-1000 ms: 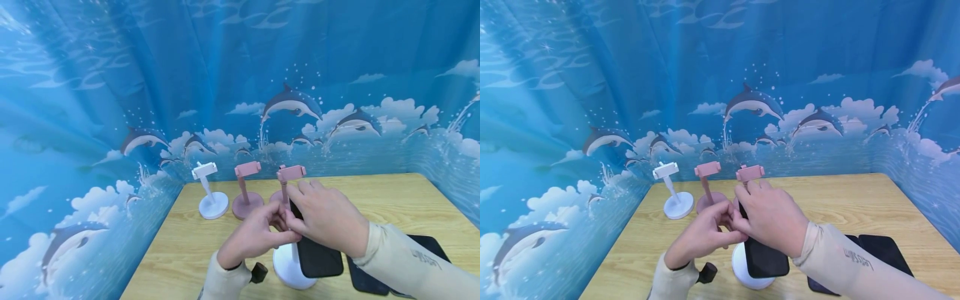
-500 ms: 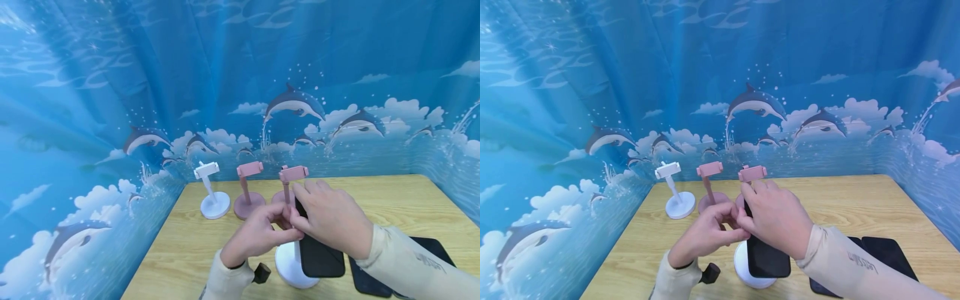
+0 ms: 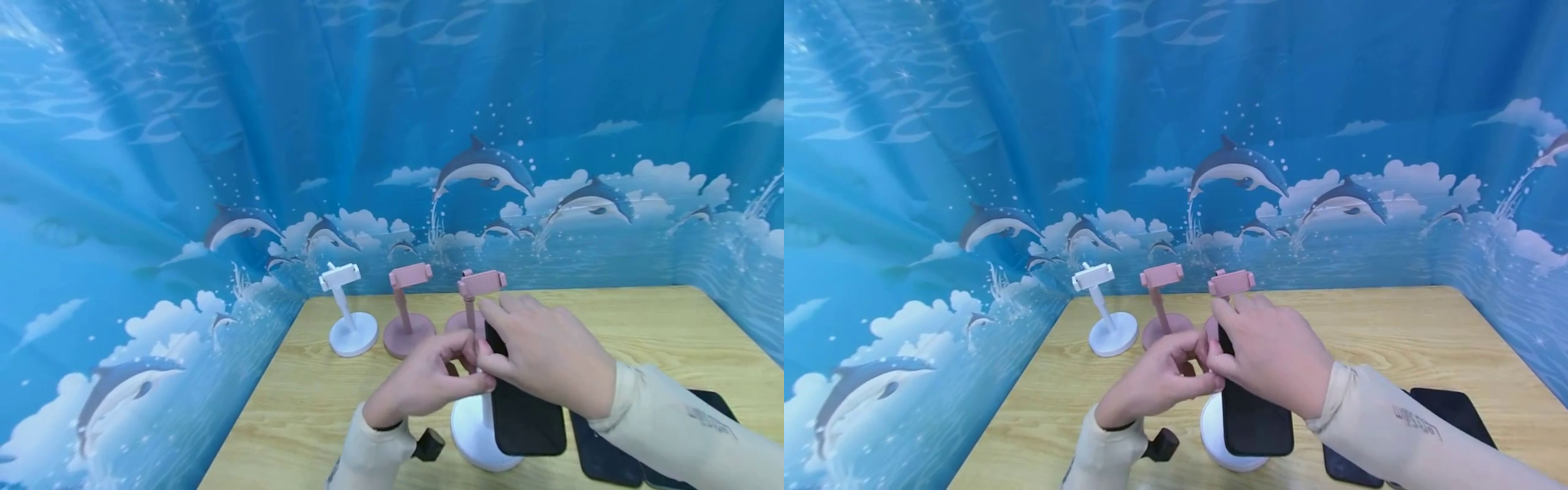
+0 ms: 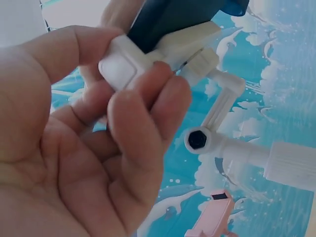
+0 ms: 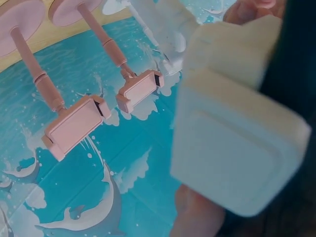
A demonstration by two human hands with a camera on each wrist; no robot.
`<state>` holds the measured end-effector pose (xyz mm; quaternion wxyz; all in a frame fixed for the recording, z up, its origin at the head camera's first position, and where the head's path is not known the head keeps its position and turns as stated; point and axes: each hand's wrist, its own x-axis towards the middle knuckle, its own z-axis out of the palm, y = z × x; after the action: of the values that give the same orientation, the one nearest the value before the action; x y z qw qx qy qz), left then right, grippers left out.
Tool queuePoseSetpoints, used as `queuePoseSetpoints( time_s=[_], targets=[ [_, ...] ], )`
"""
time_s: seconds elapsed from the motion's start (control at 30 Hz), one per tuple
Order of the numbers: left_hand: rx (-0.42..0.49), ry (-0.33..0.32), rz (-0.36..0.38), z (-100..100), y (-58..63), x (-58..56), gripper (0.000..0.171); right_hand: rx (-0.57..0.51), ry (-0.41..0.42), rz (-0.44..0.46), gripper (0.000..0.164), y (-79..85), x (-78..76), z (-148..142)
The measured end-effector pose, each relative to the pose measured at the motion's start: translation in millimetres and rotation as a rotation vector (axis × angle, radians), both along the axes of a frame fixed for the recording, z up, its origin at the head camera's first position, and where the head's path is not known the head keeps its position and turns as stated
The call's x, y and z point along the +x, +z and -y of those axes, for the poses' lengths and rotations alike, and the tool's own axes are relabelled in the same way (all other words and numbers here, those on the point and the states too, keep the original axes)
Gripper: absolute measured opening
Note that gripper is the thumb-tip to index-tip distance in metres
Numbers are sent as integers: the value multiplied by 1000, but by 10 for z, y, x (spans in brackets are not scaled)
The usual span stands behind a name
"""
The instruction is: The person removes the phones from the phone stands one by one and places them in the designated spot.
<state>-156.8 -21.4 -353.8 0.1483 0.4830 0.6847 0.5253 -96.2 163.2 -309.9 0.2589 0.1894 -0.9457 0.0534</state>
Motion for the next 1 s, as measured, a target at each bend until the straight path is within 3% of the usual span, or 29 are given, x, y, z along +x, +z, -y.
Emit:
queuePoseSetpoints(
  time_s=[0.23,0.43,0.7,1.0],
  targets=[
    [-17,-70,-23,49,5,-37,12,-37,29,43,22,36,30,-14],
    [-40,-62,-80,68,6,-23,12,-46,44,-31,20,-10,75,-23],
    [-121,35,-188,89,72,82,14,-59,55,-95,18,-38,132,-13],
    [-191,157,-396,78,133,218,14,-40,72,-137,14,-64,125,12]
  ],
)
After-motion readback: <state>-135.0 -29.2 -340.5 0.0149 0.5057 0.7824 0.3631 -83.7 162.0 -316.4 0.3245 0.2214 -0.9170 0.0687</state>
